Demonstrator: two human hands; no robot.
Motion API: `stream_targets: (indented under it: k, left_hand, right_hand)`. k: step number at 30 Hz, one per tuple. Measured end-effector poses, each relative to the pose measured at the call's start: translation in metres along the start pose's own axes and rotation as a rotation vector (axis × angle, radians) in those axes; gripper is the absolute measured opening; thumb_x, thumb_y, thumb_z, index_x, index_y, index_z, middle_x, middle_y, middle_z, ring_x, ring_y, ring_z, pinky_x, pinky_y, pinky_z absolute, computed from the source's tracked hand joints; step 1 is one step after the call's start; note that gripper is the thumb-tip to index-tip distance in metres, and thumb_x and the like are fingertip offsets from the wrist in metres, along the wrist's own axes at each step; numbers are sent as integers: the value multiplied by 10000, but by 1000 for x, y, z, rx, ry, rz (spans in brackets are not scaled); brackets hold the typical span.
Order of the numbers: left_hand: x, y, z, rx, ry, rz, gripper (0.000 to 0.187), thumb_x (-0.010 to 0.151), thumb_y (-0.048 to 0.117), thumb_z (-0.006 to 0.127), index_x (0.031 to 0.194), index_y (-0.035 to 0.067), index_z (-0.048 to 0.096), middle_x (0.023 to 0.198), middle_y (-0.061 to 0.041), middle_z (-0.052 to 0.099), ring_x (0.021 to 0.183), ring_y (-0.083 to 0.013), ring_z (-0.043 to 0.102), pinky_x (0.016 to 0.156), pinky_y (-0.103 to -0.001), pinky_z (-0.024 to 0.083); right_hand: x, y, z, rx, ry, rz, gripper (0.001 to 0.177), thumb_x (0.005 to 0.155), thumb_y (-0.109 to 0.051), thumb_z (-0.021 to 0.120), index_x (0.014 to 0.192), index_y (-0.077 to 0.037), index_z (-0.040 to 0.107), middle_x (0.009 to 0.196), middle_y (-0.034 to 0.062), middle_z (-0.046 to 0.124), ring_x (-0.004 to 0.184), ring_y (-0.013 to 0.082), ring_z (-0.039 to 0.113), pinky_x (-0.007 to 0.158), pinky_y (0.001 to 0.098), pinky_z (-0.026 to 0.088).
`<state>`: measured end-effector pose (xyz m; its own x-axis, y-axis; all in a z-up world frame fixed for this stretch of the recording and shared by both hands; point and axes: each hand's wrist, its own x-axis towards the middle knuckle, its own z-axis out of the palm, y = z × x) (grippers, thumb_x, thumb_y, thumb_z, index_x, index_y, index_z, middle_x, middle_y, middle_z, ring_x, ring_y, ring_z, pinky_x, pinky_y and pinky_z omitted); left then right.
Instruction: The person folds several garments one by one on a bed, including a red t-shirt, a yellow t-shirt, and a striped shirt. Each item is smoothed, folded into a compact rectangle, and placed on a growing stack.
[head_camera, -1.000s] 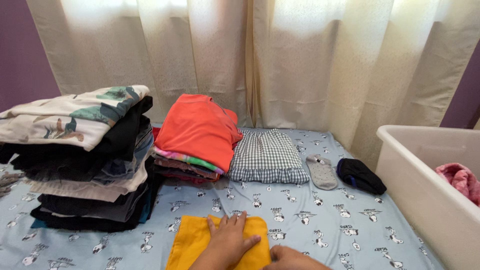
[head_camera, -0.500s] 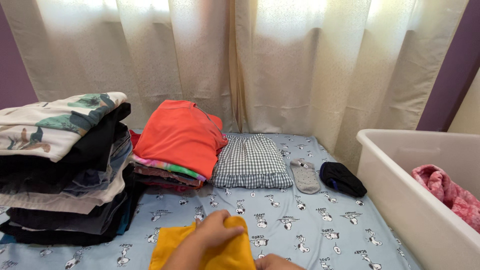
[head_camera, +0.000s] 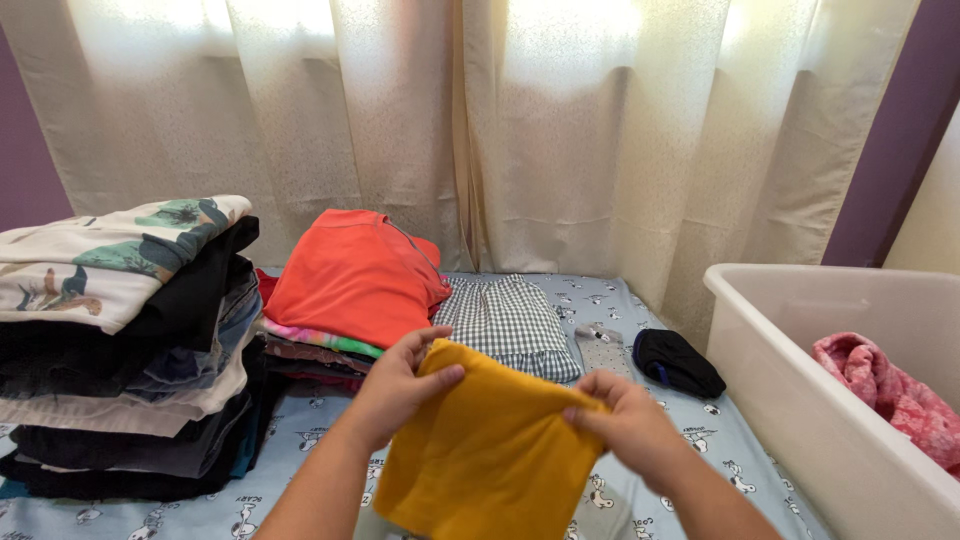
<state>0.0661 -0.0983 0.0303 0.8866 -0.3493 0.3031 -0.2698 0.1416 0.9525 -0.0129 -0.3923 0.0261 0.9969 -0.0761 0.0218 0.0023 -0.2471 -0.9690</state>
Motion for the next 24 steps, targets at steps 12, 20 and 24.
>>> stream_targets:
  k: [12,20,24]
  left_hand:
    - [-14,61,7,113,-79,38,315,834,170,793,1095,19,701,952,-34,763,866,-114,716,792,-278,566]
    - [-34,79,2,141,-8,31,295,843,147,793,1077,-6,699,949,-52,769,862,-128,716,782,-286,563]
    - [-44,96,-4,137,-29,21,318,834,116,779,1126,11,709,989,-49,775,904,-122,727,826,-283,577]
  right_hand:
    - [-18,-63,-26,42,135,-249,212,878,-140,726,1062,-37,734,954,68,772,863,144,694,768,290,551]
    - [-32,-83,-20,-95,132,-175,240,868,-192,739,1053,-42,766,886,44,769,813,120,674,715,272,528]
    - [-32,-94,-19,-96,118,-159,252,878,-234,765,1055,-56,783,821,58,722,707,137,599,608,296,464]
